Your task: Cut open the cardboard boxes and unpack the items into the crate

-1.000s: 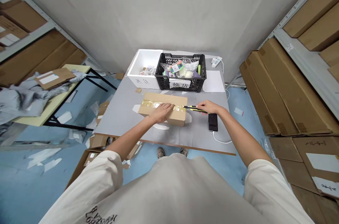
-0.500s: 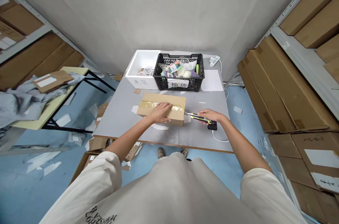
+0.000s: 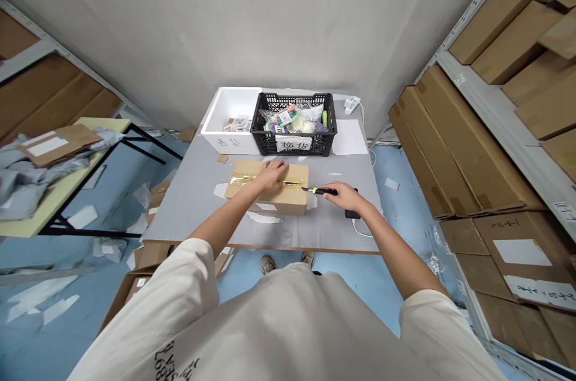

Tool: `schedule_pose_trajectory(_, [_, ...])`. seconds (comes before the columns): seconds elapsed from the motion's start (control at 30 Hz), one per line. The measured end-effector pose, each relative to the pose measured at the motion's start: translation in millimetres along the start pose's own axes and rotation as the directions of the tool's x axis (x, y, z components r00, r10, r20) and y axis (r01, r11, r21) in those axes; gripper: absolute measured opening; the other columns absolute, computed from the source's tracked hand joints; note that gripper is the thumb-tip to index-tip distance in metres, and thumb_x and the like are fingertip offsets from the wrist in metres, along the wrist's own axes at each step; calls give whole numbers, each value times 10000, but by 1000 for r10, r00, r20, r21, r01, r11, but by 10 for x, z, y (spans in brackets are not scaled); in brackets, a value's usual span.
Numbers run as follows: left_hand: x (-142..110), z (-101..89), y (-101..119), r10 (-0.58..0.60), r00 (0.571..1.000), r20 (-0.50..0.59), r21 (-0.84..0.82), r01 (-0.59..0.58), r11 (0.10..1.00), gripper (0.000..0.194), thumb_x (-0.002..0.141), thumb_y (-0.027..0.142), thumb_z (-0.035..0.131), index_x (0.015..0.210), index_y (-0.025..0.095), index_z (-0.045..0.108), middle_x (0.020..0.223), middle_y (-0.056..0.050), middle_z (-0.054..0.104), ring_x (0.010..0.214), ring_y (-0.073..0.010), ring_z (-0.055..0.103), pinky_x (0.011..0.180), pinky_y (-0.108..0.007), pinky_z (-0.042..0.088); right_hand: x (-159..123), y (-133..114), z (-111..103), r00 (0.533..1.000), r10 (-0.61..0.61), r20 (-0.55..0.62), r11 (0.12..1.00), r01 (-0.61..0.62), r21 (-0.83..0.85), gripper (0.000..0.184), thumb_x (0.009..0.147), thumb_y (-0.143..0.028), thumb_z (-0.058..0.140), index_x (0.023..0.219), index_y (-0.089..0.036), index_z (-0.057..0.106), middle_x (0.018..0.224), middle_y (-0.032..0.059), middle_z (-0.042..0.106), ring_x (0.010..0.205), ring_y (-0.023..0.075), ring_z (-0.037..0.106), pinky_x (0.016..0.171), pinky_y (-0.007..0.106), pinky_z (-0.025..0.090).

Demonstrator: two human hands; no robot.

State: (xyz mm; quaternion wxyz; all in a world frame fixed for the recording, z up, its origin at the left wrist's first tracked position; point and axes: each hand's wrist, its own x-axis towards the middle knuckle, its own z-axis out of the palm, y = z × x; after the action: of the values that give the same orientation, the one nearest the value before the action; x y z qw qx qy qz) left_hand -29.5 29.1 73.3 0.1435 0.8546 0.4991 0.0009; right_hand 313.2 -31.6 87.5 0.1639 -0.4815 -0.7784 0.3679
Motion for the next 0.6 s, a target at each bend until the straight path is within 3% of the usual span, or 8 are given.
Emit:
schedule_pose_trajectory(0.2, [-173,141,133,28,985,-171,12,-26,1000,625,1010,422,355,1595,206,317,1640,-125,352,1536,-281,268,1253,-492,145,5,-49,163,991,-44,-126,984,21,-177,405,962,-414,570,1334,-295,677,1171,86,705,1092,286,640,979,422,501])
schedule_pose_trajectory(0.43, [-208,172,198,-2,982,-189,28,7,1000,623,1021,425,325,1605,208,307,1649,-107,348,1547,-276,260,1267,-516,99,-34,96,363,972,-25,-233,981,-21,-193,440,981,-467,516,1361,-292,656,1166,102,685,1117,301,612,1007,439,479])
schedule_pose_trajectory(0.5, [-221,156,211,-11,982,-191,35,18,999,618,1018,413,341,1605,222,308,1642,-98,365,1546,-270,265,1272,-514,83,-67,188,315,945,-4,-328,982,-59,-181,449,976,-468,514,1357,-276,655,1189,114,676,1137,311,602,1030,455,465])
schedule_pose_trajectory(0.6, [-251,154,231,-12,979,-203,28,18,999,636,995,410,392,1598,224,321,1639,-98,367,1547,-280,257,1275,-518,84,-111,386,174,865,70,-497,982,-147,-117,455,970,-453,505,1357,-257,640,1219,112,666,1148,304,602,1042,456,460])
